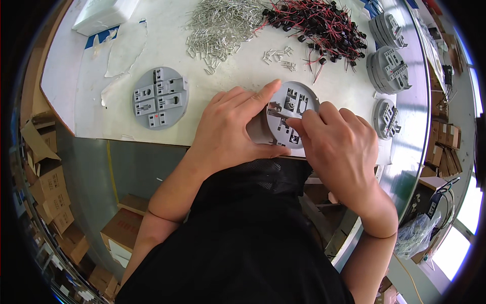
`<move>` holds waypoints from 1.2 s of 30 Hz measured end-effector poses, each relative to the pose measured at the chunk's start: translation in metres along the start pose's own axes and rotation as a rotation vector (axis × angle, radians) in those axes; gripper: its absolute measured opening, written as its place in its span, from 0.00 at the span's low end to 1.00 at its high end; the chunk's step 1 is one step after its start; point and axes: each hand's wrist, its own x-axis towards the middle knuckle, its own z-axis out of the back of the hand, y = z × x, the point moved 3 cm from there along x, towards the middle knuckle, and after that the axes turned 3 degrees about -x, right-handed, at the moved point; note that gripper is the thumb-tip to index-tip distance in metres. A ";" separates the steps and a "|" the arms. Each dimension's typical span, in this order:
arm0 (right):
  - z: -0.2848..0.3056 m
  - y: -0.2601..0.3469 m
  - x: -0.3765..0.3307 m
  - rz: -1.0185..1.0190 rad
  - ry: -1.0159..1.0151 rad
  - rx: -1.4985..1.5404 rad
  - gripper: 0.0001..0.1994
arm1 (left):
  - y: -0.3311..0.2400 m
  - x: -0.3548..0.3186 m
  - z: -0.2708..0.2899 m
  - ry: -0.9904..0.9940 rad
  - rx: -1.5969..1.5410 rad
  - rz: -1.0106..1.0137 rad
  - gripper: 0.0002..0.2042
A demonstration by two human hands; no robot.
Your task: Assembling small electronic components onto a circular base using a small manual tool.
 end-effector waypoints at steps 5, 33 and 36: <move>-0.001 0.000 0.001 0.023 0.020 -0.008 0.15 | -0.001 0.000 0.000 0.006 -0.003 0.006 0.53; -0.008 -0.192 -0.111 -0.859 -0.855 0.485 0.15 | -0.012 0.008 0.010 -0.006 -0.197 0.078 0.13; -0.055 -0.389 -0.247 -1.258 -0.886 0.443 0.18 | 0.003 0.009 0.004 -0.016 -0.293 0.072 0.12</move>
